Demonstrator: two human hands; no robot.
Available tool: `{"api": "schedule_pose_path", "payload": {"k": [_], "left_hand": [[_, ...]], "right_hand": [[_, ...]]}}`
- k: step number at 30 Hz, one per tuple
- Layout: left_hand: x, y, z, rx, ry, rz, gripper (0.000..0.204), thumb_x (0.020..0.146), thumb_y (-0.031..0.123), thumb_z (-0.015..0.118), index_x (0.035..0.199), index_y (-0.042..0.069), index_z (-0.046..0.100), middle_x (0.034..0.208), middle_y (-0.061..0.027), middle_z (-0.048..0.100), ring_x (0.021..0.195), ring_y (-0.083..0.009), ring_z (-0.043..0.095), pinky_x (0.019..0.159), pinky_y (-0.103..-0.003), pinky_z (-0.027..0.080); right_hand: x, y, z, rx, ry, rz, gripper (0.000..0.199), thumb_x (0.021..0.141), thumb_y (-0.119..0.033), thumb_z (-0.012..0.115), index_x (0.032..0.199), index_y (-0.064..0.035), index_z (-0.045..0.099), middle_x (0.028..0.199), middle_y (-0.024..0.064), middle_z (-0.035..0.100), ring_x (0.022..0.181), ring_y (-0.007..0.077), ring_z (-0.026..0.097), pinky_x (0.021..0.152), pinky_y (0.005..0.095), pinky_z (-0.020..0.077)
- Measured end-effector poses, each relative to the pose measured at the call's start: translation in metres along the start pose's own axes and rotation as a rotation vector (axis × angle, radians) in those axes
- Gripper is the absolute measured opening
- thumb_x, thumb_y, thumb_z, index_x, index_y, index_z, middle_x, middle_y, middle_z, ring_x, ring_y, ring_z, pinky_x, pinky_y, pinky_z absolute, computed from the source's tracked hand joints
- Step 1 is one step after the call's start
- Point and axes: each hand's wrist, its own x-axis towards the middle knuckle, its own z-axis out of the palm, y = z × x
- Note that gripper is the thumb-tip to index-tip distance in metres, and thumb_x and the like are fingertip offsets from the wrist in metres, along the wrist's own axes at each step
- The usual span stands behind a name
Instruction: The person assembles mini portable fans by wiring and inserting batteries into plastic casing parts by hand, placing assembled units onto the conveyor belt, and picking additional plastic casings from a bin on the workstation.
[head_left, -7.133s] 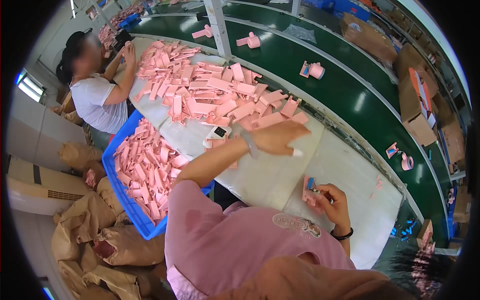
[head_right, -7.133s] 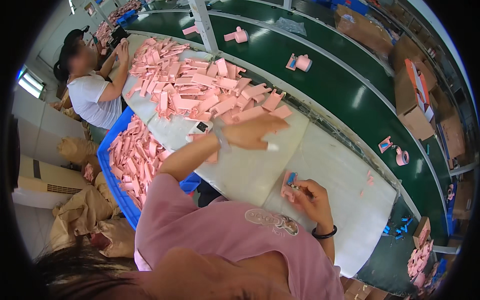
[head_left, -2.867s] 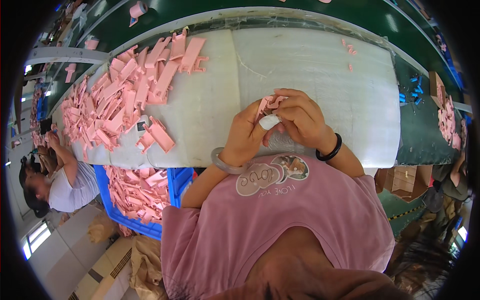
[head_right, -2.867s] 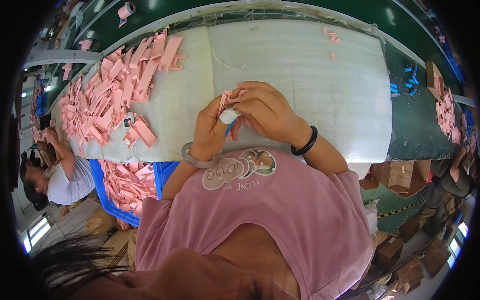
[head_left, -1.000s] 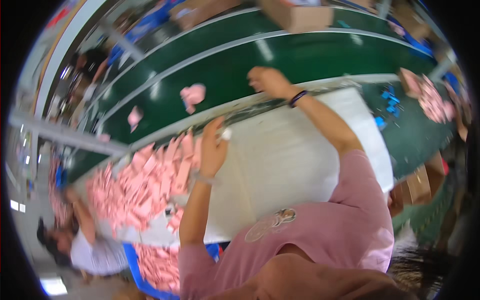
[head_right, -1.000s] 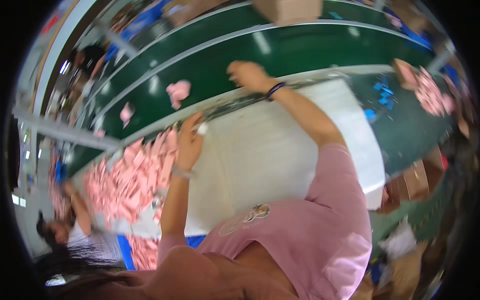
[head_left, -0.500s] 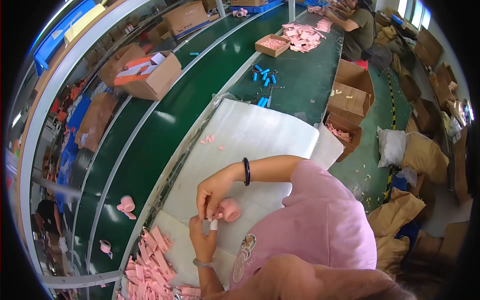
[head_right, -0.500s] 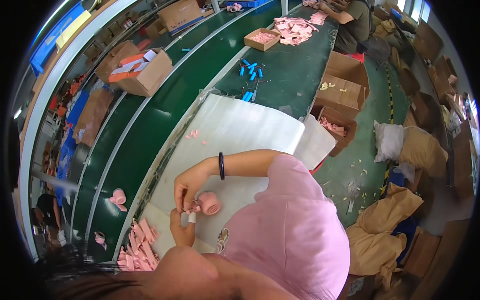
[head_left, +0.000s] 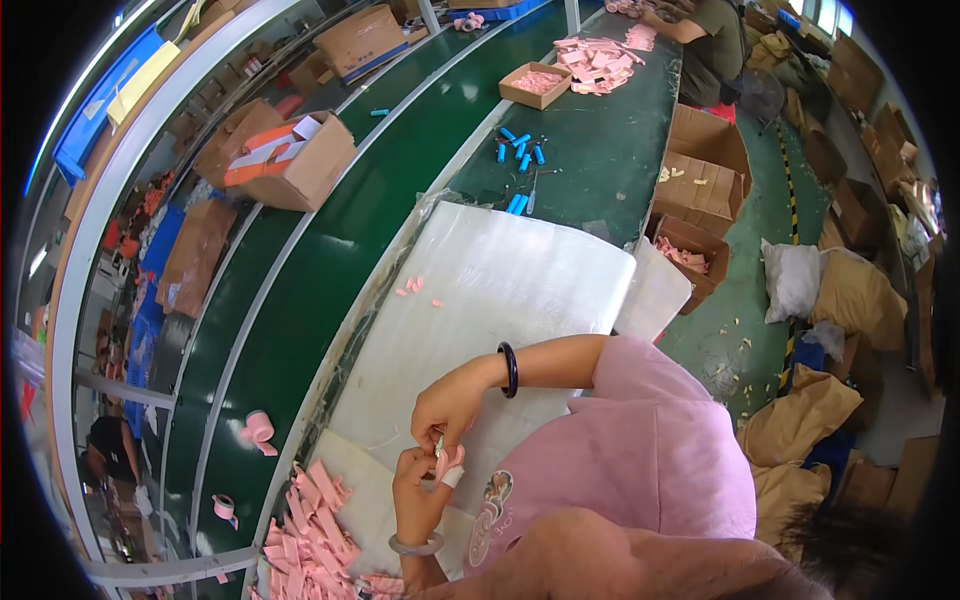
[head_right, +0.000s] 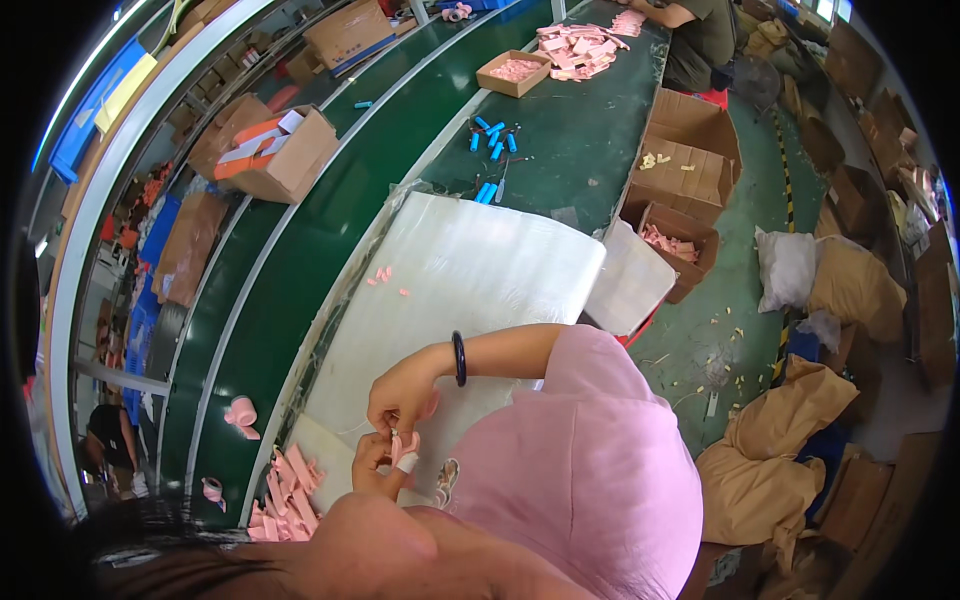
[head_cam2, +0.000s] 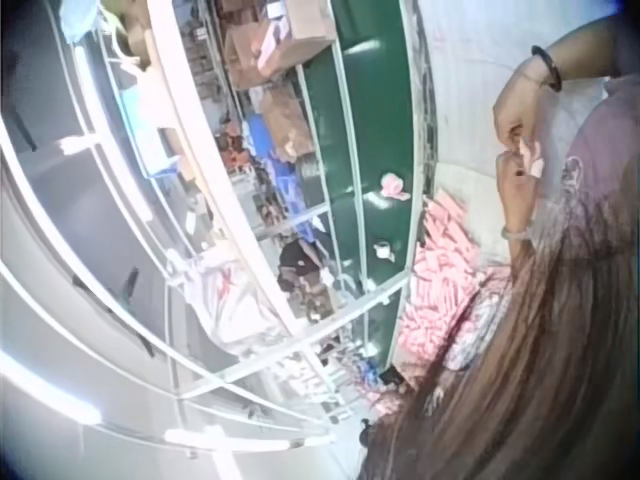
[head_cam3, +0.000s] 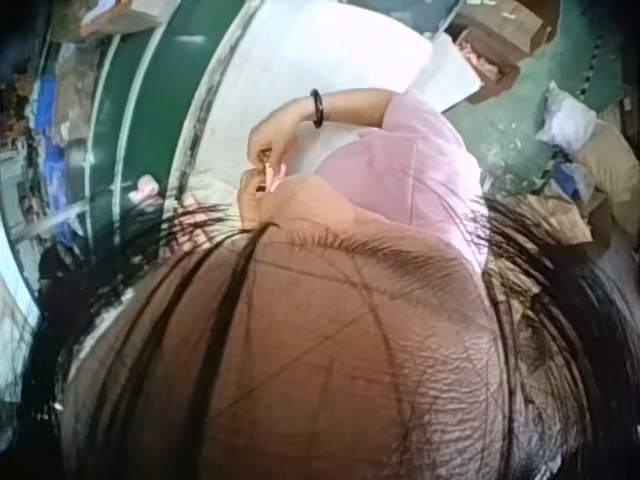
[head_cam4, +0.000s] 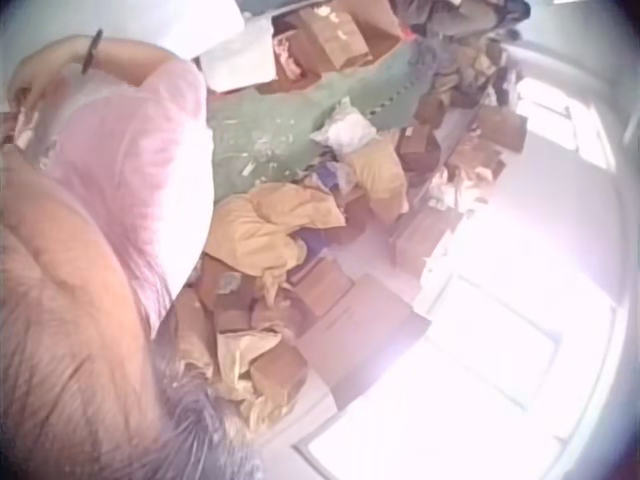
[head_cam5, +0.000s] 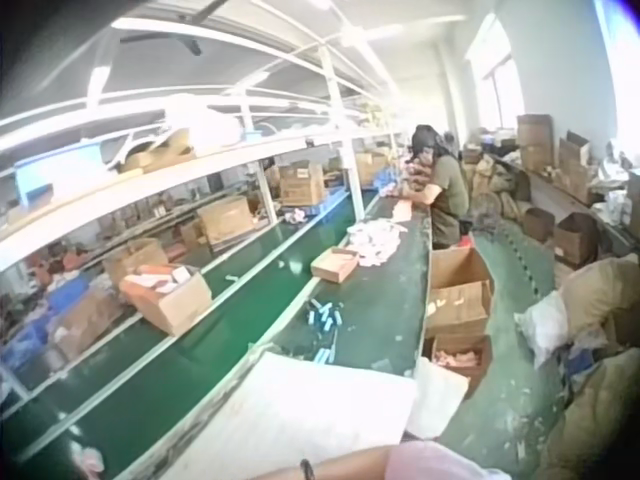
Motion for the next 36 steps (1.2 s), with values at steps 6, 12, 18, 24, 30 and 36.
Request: {"api": "schedule_pose_path", "payload": {"k": [6, 12, 18, 24, 30, 36], "left_hand": [[-0.014, -0.013, -0.006, -0.47, 0.027, -0.342, 0.015, 0.09, 0.014, 0.061, 0.098, 0.002, 0.059, 0.08, -0.0006, 0.057, 0.068, -0.0091, 0.054, 0.061, -0.023, 0.045], [-0.009, -0.009, -0.004, -0.394, 0.063, -0.319, 0.034, 0.073, 0.006, 0.067, 0.102, 0.006, 0.05, 0.082, 0.0004, 0.05, 0.06, -0.0065, 0.047, 0.047, -0.018, 0.038], [-0.002, 0.002, 0.0, -0.568, 0.355, -0.315, 0.03, 0.091, 0.015, 0.054, 0.117, 0.001, 0.047, 0.085, -0.0038, 0.05, 0.059, -0.0075, 0.049, 0.047, -0.021, 0.044], [0.004, -0.018, 0.009, -0.644, 0.511, -0.301, 0.035, 0.098, 0.023, 0.045, 0.125, 0.0, 0.047, 0.087, -0.0059, 0.055, 0.064, -0.011, 0.055, 0.059, -0.029, 0.052], [0.012, -0.017, 0.021, -0.857, 0.564, -0.417, 0.028, 0.096, 0.021, 0.045, 0.118, 0.004, 0.049, 0.082, -0.0104, 0.058, 0.053, -0.0162, 0.056, 0.042, -0.031, 0.05], [0.01, -0.019, 0.021, -0.951, 0.566, -0.422, 0.034, 0.09, 0.015, 0.049, 0.121, 0.003, 0.046, 0.083, -0.0088, 0.057, 0.057, -0.0152, 0.056, 0.045, -0.031, 0.051]], "right_hand": [[-0.001, -0.009, -0.002, -0.058, 0.123, 0.087, 0.024, 0.083, -0.025, 0.068, 0.089, -0.0025, 0.06, 0.066, 0.0041, 0.06, 0.061, 0.014, 0.059, 0.052, 0.0296, 0.0421], [0.001, -0.008, 0.003, 0.152, 0.262, 0.082, 0.023, 0.081, -0.024, 0.072, 0.086, -0.0033, 0.061, 0.064, 0.0038, 0.06, 0.059, 0.0113, 0.057, 0.051, 0.0282, 0.0421], [0.011, 0.027, 0.021, 0.164, 0.546, -0.114, 0.015, 0.084, -0.016, 0.067, 0.092, -0.0038, 0.063, 0.068, 0.0053, 0.062, 0.059, 0.0125, 0.058, 0.051, 0.0279, 0.0423], [0.007, 0.021, 0.023, -0.35, 0.749, -0.294, 0.014, 0.084, -0.016, 0.064, 0.096, -0.0083, 0.065, 0.079, 0.0057, 0.063, 0.074, 0.0213, 0.059, 0.074, 0.0351, 0.0461], [0.006, 0.027, 0.034, -0.499, 0.84, -0.236, 0.018, 0.085, -0.017, 0.061, 0.102, -0.0112, 0.066, 0.091, 0.0064, 0.062, 0.087, 0.0243, 0.057, 0.083, 0.0371, 0.0442], [0.007, 0.028, 0.031, -0.547, 0.758, -0.294, 0.022, 0.079, -0.008, 0.066, 0.101, -0.0069, 0.063, 0.096, 0.0085, 0.063, 0.089, 0.0265, 0.058, 0.083, 0.0387, 0.0466]]}}
